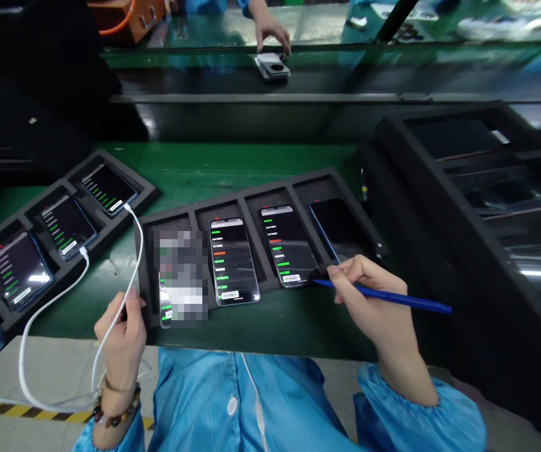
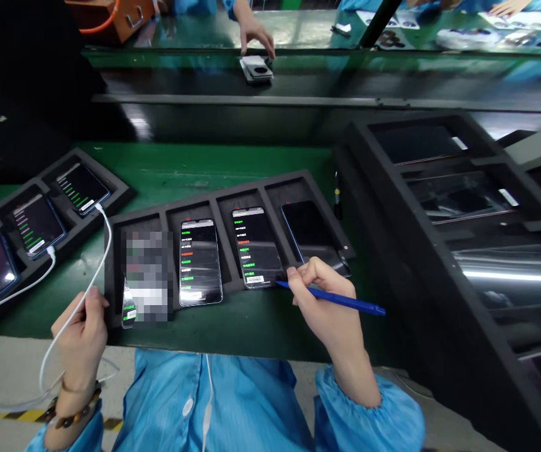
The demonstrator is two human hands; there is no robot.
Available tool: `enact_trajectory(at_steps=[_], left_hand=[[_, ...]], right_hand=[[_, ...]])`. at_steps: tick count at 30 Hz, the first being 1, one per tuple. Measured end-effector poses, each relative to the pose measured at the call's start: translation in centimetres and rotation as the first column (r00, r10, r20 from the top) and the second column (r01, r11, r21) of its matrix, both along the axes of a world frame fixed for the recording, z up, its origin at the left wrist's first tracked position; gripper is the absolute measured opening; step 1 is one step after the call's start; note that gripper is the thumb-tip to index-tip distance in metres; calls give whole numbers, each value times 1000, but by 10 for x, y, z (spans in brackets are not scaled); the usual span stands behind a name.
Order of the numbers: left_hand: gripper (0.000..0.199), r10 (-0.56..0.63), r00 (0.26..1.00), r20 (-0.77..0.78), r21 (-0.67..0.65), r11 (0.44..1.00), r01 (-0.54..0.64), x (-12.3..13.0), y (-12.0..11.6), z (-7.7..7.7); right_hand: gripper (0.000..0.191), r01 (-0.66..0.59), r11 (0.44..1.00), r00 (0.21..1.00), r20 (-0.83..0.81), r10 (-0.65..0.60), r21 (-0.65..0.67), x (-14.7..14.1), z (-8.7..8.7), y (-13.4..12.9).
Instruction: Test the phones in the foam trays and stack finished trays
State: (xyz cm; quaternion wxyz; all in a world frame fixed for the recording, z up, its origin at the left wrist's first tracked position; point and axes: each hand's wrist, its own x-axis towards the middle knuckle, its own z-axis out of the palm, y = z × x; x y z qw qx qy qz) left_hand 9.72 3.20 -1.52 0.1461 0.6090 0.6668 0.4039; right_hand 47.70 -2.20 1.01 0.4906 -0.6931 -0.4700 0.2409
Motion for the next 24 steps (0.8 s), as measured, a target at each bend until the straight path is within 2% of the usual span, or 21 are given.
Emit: enact_trajectory(at_steps=[3, 7, 10, 14, 18, 21, 24], left_hand=[[43, 3, 1000, 2, -3, 1000, -3, 0, 0, 0], [43, 14, 1000, 5, -17, 1000, -14, -2, -2, -3], [41, 14, 1000, -3, -20, 1000, -14, -3, -2, -3], [41, 25, 997, -72, 16, 1000, -24, 1, -1, 0], [41, 54, 994, -93, 17, 998, -53, 1, 2, 2], [40, 100, 994, -36, -58, 993, -102, -9, 7, 1], [41, 213, 974, 80, -140, 970, -200, -21, 18, 2]], right_hand=[[52, 119, 992, 992, 27, -120, 40, 8, 2, -2], [45, 326, 943, 942, 63, -331, 69, 29, 2, -5], [46, 395, 913, 907, 115, -405, 100, 48, -5, -4], [46, 393, 907, 912, 67, -406, 151, 66, -21, 1], [42, 351, 923, 934, 6, -356, 158, 69, -29, 4], [39, 352, 921, 936, -66, -346, 167, 63, -27, -2], [36, 323, 935, 946, -95, -312, 148, 55, -23, -16]])
